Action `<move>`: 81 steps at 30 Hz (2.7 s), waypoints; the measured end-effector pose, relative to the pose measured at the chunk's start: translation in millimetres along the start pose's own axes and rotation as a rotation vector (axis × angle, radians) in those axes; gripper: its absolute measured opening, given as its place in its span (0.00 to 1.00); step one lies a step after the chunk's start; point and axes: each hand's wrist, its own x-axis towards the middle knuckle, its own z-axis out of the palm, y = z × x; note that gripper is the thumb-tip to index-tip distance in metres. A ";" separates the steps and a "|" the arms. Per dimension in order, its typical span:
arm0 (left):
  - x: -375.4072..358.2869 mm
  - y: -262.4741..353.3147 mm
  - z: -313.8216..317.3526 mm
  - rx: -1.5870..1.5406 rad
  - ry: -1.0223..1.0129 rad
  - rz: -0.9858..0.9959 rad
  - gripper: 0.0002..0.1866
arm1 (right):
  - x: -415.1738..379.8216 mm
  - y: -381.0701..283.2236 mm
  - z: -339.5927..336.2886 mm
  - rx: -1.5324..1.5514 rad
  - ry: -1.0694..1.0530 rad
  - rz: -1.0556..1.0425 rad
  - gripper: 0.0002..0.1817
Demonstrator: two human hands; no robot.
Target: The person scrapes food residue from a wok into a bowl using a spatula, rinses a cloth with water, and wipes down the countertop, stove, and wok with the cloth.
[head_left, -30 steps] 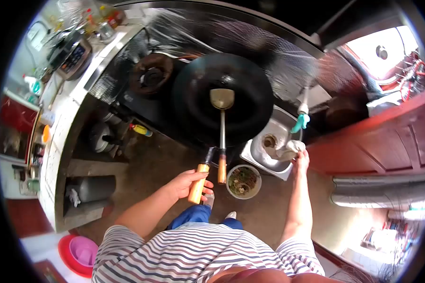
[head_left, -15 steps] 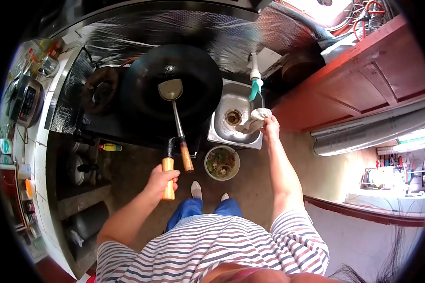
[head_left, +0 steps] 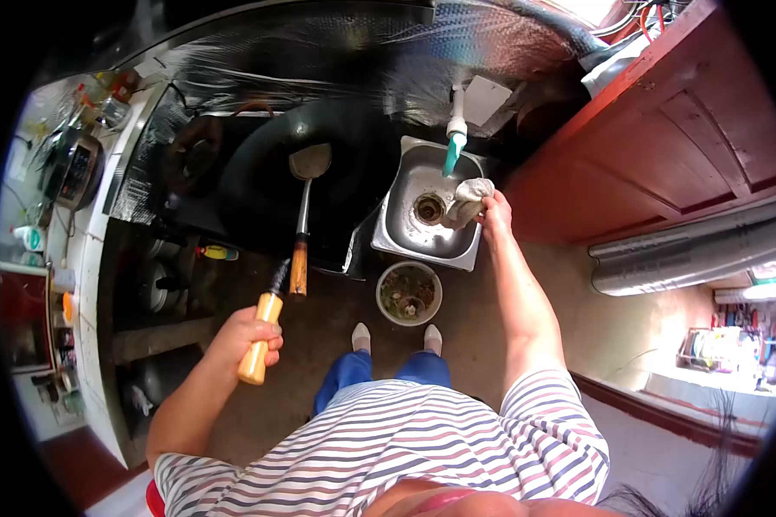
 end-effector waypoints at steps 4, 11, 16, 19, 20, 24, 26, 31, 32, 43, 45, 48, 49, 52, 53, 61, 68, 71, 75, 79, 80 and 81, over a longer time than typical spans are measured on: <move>-39.2 -37.6 48.7 -0.020 0.049 -0.036 0.11 | 13.5 -11.4 -17.4 -0.030 -0.069 0.001 0.17; -111.8 -97.2 124.1 -0.019 0.105 -0.190 0.13 | 50.8 -21.7 -45.9 0.012 -0.206 -0.010 0.17; -133.1 -118.9 162.0 0.062 0.113 -0.332 0.13 | 60.3 -35.1 -52.6 -0.014 -0.275 -0.032 0.17; -128.2 -118.5 178.8 0.189 0.109 -0.400 0.12 | 68.4 -39.7 -53.9 0.038 -0.315 -0.029 0.18; -123.3 -119.0 181.5 0.211 0.097 -0.406 0.11 | 70.4 -41.6 -55.9 0.017 -0.313 -0.039 0.18; -86.5 -124.9 192.5 0.232 0.047 -0.403 0.08 | 72.3 -50.2 -63.0 0.071 -0.357 -0.010 0.19; -57.7 -136.9 186.4 0.252 -0.002 -0.371 0.09 | 74.3 -53.1 -67.5 0.037 -0.388 -0.036 0.19; 32.1 -166.4 178.3 0.314 -0.062 -0.224 0.12 | 81.0 -61.5 -61.6 -0.033 -0.442 -0.092 0.23; 48.2 -173.8 177.7 0.300 -0.057 -0.200 0.12 | 78.7 -62.4 -61.0 -0.072 -0.448 -0.115 0.23; 171.8 -193.4 136.5 0.271 -0.092 -0.064 0.13 | 25.8 -74.5 -39.8 0.047 -0.396 -0.100 0.21; 190.9 -196.9 123.7 0.304 -0.107 -0.051 0.13 | 18.9 -62.1 -30.6 0.042 -0.368 -0.072 0.21; 218.6 -197.1 97.5 0.365 -0.137 -0.050 0.15 | 16.4 -33.6 -21.4 0.074 -0.290 0.015 0.19; 222.1 -191.2 90.9 0.393 -0.143 -0.049 0.17 | 20.0 -21.8 -20.4 0.076 -0.270 0.037 0.19; 222.3 -174.8 75.7 0.857 -0.129 0.074 0.20 | 18.7 0.7 -13.8 0.119 -0.133 0.111 0.19; 219.9 -170.1 72.9 1.208 -0.102 0.246 0.22 | 17.9 4.8 -13.9 0.121 -0.110 0.141 0.16; 246.9 -42.8 156.4 1.048 0.212 1.029 0.25 | 32.4 -17.5 -12.8 0.009 -0.133 0.122 0.16; 322.8 108.3 262.2 2.133 -0.010 1.807 0.16 | 66.0 5.8 -16.3 -0.140 -0.233 0.270 0.20; 343.5 118.7 279.7 2.618 -0.415 1.492 0.07 | 70.3 6.7 -19.5 -0.151 -0.262 0.330 0.20; 362.5 112.9 278.4 2.274 -0.420 1.930 0.07 | 84.1 15.6 -26.2 -0.086 -0.298 0.354 0.21; 367.0 102.7 286.4 2.267 -0.214 1.800 0.08 | 90.0 24.7 -29.6 -0.088 -0.300 0.371 0.18; 368.5 100.6 287.4 2.272 -0.207 1.792 0.08 | 91.6 27.3 -28.5 -0.089 -0.308 0.373 0.18; 369.9 98.2 289.3 2.264 -0.138 1.789 0.09 | 92.4 29.6 -27.5 -0.082 -0.301 0.373 0.17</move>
